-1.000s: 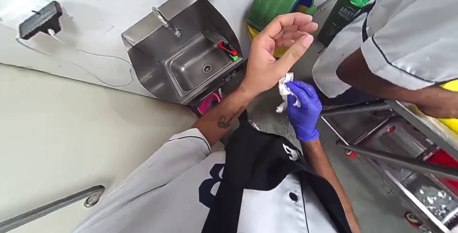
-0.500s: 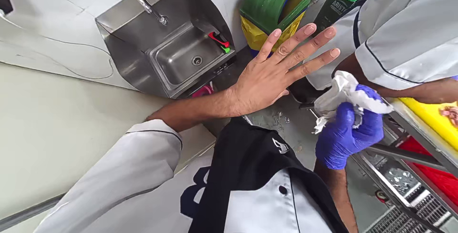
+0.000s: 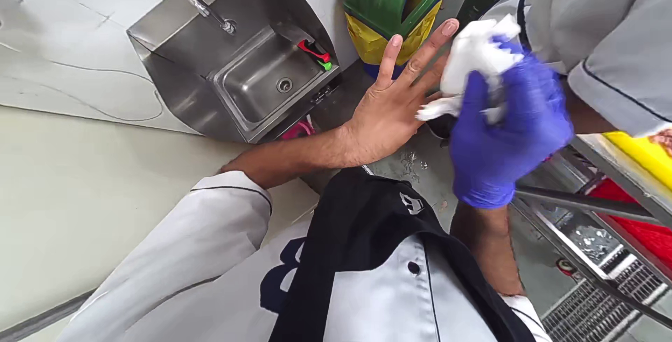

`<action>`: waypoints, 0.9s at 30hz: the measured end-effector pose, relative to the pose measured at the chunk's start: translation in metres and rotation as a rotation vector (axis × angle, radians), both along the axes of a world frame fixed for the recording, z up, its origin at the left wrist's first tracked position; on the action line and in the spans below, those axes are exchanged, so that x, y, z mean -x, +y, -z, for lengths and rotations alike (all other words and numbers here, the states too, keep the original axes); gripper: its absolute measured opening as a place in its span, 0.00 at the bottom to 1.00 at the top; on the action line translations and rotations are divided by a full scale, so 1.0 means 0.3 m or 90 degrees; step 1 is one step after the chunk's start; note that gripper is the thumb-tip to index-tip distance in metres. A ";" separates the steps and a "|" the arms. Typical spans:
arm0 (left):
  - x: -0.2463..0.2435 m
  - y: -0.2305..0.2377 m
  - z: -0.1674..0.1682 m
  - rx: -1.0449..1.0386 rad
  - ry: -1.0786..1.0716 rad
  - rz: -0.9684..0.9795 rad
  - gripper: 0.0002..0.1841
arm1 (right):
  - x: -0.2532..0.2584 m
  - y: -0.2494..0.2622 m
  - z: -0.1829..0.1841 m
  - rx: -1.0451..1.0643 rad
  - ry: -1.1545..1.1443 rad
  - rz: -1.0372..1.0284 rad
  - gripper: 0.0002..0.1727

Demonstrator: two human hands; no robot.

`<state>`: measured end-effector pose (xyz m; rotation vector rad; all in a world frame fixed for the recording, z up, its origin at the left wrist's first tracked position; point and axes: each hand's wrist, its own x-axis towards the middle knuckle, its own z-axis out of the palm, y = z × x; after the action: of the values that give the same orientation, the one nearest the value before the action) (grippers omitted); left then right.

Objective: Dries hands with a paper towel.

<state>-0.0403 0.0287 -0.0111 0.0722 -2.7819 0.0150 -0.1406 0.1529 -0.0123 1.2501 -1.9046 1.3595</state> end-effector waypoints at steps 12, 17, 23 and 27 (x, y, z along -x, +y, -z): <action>0.015 -0.050 0.058 0.003 -0.082 -0.046 0.45 | 0.067 0.014 0.087 0.016 -0.103 -0.132 0.15; 0.007 -0.088 0.076 -0.047 -0.058 -0.071 0.54 | -0.011 0.050 0.174 -0.095 -0.133 -0.171 0.14; -0.022 -0.093 0.097 -0.131 -0.045 -0.082 0.59 | 0.033 0.100 0.151 0.160 -0.257 -0.172 0.10; -0.024 -0.071 0.092 -0.181 -0.034 -0.053 0.60 | 0.034 0.052 0.133 0.314 -0.235 -0.130 0.12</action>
<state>-0.0332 0.0074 -0.0388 0.2631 -2.8127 -0.3631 -0.1508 0.1685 -0.0522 1.0111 -1.5317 2.1307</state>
